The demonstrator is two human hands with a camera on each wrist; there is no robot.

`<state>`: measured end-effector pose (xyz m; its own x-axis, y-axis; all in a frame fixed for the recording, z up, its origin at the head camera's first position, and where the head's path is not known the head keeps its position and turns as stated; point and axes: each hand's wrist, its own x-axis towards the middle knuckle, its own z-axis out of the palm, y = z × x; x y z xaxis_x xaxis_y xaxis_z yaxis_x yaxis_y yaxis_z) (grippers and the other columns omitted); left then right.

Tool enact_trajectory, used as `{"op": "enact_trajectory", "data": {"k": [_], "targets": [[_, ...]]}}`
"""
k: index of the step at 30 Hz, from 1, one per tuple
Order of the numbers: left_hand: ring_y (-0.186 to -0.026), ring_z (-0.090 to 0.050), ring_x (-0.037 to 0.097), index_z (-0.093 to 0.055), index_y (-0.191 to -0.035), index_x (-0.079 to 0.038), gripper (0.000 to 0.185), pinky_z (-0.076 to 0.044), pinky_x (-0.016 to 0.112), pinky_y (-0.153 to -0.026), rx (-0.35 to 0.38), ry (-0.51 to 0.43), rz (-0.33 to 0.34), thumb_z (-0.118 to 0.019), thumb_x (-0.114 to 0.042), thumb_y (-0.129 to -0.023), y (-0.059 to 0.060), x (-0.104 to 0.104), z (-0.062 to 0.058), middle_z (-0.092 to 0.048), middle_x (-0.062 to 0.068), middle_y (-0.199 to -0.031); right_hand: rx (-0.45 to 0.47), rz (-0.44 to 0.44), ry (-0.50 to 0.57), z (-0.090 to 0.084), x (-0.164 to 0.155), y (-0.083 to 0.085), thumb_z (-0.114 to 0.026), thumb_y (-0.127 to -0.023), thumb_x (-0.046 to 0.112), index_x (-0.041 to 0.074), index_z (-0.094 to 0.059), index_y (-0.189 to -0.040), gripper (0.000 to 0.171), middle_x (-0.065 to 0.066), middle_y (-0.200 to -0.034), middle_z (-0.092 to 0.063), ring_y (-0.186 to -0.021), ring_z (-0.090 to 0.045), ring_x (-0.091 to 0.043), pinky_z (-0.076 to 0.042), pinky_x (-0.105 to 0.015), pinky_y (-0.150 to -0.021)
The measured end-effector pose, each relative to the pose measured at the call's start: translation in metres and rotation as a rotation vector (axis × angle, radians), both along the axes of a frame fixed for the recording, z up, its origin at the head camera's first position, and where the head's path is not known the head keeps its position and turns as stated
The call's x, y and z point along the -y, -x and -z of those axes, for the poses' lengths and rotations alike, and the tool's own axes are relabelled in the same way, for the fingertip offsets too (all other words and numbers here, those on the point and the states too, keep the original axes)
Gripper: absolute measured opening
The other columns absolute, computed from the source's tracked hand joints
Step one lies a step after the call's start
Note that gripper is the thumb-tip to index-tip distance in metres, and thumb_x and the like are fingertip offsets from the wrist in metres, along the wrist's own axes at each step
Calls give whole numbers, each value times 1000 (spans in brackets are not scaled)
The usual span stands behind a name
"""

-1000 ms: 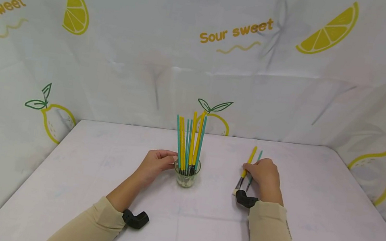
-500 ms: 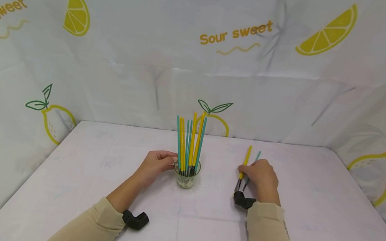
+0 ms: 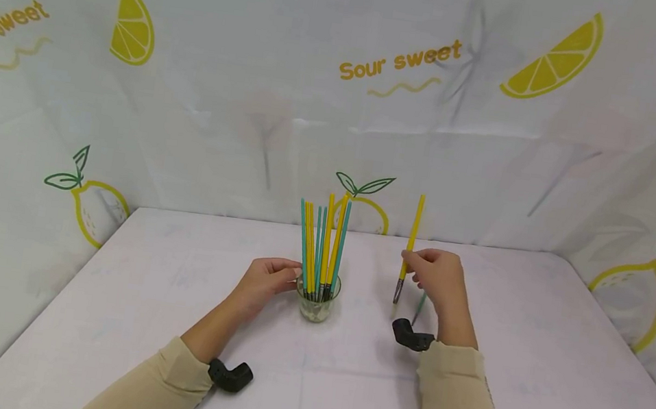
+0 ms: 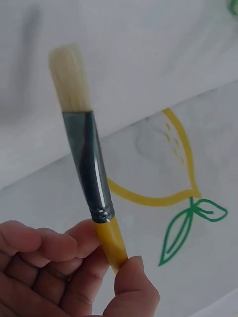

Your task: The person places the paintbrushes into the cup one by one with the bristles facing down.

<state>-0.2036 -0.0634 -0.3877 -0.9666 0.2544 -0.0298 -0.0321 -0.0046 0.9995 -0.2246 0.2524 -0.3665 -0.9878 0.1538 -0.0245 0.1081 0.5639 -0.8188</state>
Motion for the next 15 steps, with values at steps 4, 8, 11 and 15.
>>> {"op": "enact_trajectory", "data": {"k": [4,8,11,15], "targets": [[-92,-71,15,-69,-111,9,26,-58,35,-90,-1,5,-3,-61,-9,-94,0,0,1,-72,18,-111,-120,-7,44,-15,12,-4,-61,-94,42,1,-67,-113,46,-6,-90,-71,-75,-63,-20,-56,-26,-67],[-93,-71,15,-69,-111,9,26,-59,35,-90,5,11,-3,-61,-9,-94,1,0,3,-72,17,-111,-195,5,63,-28,23,-11,-62,-95,37,4,-63,-120,41,-2,-90,-73,-72,-64,-16,-56,-25,-66],[-92,-71,15,-69,-111,9,26,-59,34,-89,7,8,-3,-61,-9,-94,1,0,3,-72,17,-110,-238,14,65,-37,32,-16,-61,-95,35,8,-59,-121,38,3,-88,-74,-71,-64,-15,-55,-27,-67],[-91,-71,14,-69,-111,10,26,-59,34,-89,5,-1,-4,-61,-9,-94,0,0,0,-72,17,-110,-323,3,76,-48,47,-22,-60,-95,31,8,-57,-120,34,4,-87,-74,-71,-65,-15,-54,-26,-67]]}}
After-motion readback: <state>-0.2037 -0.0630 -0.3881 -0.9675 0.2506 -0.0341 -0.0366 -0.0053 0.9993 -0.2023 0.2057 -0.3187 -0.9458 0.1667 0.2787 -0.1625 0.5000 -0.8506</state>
